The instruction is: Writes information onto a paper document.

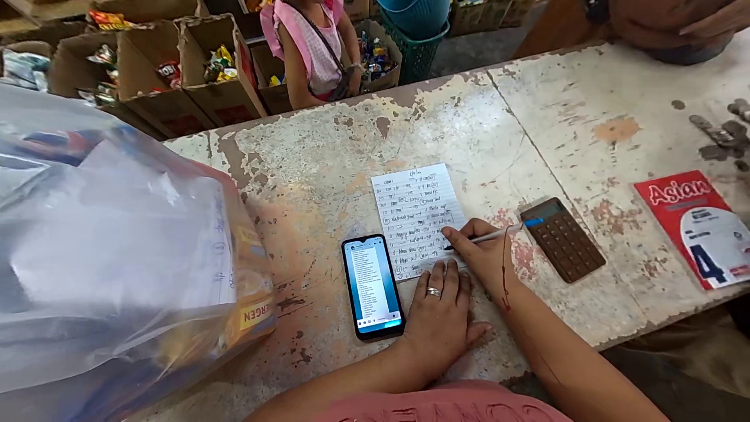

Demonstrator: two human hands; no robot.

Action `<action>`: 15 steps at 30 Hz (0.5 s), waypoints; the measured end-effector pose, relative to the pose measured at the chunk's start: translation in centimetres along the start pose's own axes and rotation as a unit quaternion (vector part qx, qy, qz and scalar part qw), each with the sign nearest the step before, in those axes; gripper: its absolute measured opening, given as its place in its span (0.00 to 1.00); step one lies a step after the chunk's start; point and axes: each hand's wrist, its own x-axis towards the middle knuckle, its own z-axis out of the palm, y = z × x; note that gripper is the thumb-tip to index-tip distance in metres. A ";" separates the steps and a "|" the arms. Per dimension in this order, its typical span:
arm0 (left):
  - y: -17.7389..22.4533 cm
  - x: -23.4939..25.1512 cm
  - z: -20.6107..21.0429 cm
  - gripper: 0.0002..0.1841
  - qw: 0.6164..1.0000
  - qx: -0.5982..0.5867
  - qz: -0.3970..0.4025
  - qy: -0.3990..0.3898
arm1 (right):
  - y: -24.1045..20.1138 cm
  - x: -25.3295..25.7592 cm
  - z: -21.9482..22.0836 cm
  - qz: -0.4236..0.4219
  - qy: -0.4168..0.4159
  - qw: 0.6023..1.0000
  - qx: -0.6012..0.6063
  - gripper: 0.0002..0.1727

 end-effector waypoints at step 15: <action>0.1 0.1 0.0 0.43 0.999 -0.015 0.025 -0.014 | -0.1 -0.1 -0.2 0.010 -0.005 1.000 0.014 0.17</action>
